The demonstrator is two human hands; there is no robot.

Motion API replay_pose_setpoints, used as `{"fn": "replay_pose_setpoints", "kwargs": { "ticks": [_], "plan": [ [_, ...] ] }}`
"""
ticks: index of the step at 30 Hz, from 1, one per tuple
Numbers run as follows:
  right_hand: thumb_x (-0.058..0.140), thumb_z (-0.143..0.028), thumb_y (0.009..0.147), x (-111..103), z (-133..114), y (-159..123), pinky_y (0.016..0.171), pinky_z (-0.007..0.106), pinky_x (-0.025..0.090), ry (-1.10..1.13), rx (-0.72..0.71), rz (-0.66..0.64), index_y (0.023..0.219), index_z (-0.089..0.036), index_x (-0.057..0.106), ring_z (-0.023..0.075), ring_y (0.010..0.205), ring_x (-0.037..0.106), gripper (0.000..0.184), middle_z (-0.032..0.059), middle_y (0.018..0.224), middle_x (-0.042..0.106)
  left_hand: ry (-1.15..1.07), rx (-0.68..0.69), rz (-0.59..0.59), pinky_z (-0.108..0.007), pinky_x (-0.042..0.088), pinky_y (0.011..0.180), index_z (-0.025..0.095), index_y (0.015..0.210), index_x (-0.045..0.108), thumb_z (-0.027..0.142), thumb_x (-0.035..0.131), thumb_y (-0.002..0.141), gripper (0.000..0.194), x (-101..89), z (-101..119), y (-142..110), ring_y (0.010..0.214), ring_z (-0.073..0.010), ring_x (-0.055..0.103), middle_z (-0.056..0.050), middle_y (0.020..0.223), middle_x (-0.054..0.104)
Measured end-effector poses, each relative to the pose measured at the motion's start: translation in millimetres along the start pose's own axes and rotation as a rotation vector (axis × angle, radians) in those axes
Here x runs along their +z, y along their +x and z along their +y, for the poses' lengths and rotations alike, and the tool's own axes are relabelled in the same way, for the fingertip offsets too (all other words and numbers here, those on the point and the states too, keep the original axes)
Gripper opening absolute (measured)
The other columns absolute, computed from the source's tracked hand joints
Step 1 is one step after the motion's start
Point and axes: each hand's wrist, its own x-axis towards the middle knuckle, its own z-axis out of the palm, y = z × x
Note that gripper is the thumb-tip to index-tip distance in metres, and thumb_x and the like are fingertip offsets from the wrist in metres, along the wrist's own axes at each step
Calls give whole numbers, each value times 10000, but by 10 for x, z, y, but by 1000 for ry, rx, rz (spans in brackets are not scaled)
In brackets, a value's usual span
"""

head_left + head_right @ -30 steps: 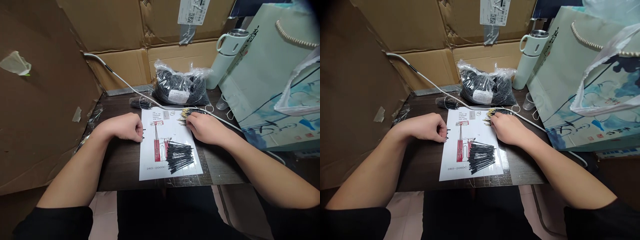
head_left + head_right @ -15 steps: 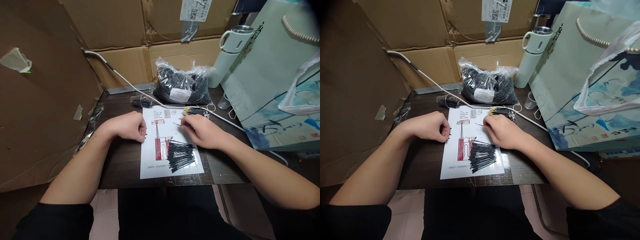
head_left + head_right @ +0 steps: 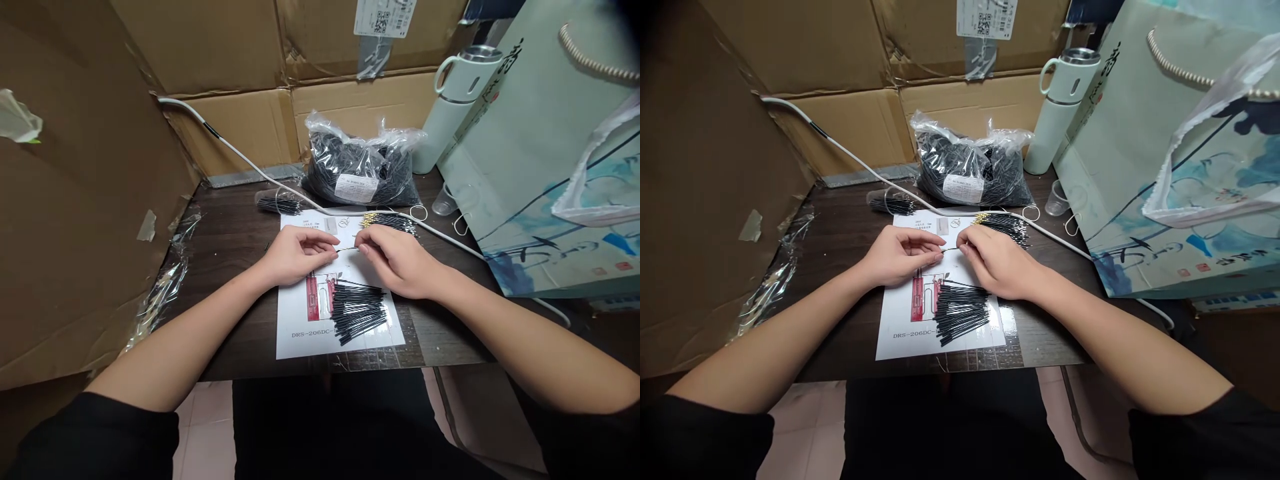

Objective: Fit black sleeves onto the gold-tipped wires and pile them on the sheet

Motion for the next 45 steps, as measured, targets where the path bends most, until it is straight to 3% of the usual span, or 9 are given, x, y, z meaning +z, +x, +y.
{"fn": "replay_pose_setpoints", "kwargs": {
  "ticks": [5,15,25,45],
  "plan": [
    [493,-205,1090,2,17,5,743,347,449,-18,8,-17,1056,-192,568,205,816,589,83,78,964,667,-56,5,6,-278,658,809,146,973,864,314,902,787,253,87,-42,-23,845,-176,787,-98,964,845],
    [487,-213,1073,-40,-7,23,729,350,440,-68,55,-53,1018,-203,561,217,805,591,93,83,933,670,-82,25,-14,-265,637,714,137,951,843,305,912,784,247,106,-53,-27,762,-153,754,-100,917,833],
    [479,-231,1085,-36,20,5,750,350,448,-73,42,-101,1038,-185,587,218,821,589,126,91,948,653,100,113,0,-290,628,806,143,967,861,329,863,838,226,128,-8,-62,821,-161,753,-93,947,839],
    [495,-246,1088,31,16,-14,769,363,472,-31,50,-123,1050,-193,591,227,850,603,116,100,987,669,158,161,-30,-306,604,812,162,978,864,338,824,877,206,147,9,-81,841,-169,739,-88,971,835]
  ]
}}
